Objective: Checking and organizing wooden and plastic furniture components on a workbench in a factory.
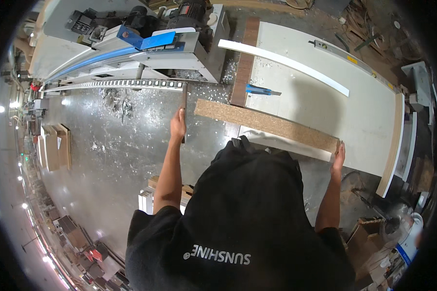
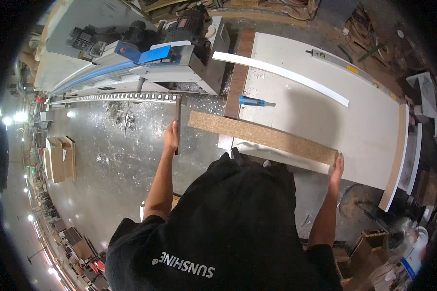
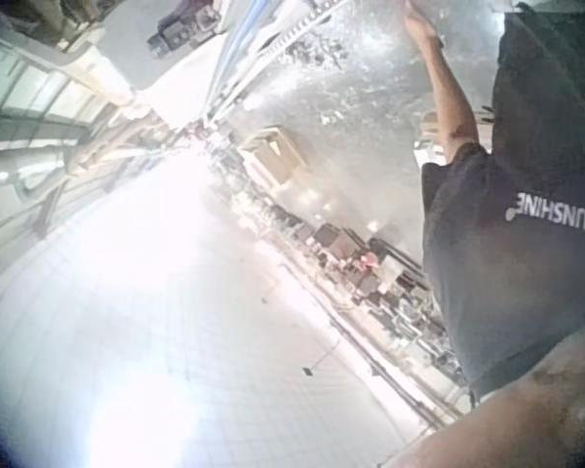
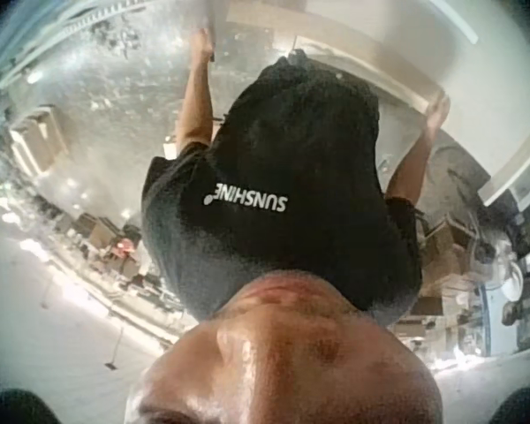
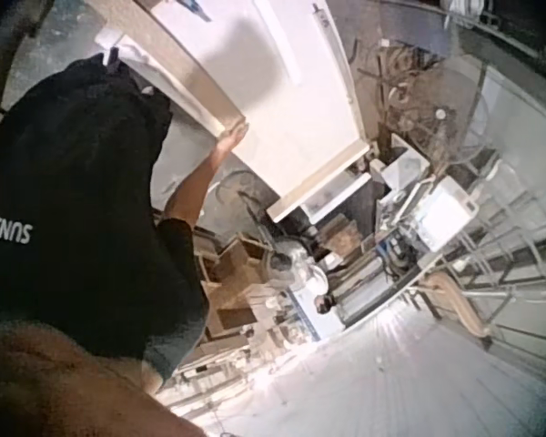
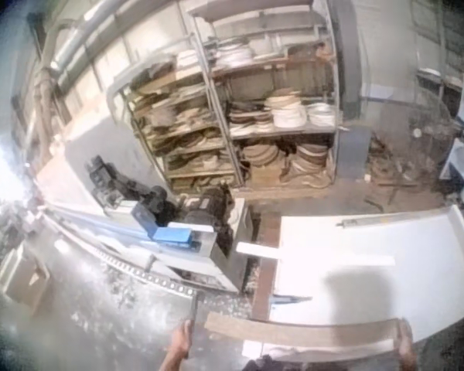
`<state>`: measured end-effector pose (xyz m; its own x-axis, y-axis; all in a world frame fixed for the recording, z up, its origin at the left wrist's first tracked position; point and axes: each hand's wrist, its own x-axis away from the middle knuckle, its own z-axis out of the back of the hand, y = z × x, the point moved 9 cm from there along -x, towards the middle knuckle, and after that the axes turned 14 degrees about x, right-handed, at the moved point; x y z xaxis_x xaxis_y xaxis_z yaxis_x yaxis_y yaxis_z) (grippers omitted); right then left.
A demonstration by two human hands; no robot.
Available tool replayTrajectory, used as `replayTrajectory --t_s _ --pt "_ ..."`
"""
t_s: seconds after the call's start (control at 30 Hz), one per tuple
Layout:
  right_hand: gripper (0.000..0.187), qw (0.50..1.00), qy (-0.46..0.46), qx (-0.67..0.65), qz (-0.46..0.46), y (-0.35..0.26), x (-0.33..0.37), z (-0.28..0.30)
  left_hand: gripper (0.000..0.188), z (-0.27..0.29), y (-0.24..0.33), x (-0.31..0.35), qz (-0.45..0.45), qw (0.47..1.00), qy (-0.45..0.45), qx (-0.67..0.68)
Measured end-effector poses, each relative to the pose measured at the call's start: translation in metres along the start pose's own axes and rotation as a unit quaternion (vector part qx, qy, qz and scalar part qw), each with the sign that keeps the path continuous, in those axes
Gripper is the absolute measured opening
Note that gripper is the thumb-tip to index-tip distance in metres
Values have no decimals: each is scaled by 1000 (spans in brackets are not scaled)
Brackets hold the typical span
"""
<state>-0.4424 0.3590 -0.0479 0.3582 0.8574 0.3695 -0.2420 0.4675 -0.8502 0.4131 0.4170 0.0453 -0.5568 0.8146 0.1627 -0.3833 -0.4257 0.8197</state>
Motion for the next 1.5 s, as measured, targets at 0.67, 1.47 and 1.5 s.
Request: replayTrajectory --t_s 0.67,1.47,1.5 --pt "67 996 67 -50 -42 10 2 -7 73 -42 -10 -17 26 996 -89 21" --pt "95 752 -139 446 464 -243 127 -378 68 -50 -21 -25 10 991 -113 72" --pt "100 722 -187 465 477 -254 155 -421 68 -48 -24 -23 20 991 -112 72"
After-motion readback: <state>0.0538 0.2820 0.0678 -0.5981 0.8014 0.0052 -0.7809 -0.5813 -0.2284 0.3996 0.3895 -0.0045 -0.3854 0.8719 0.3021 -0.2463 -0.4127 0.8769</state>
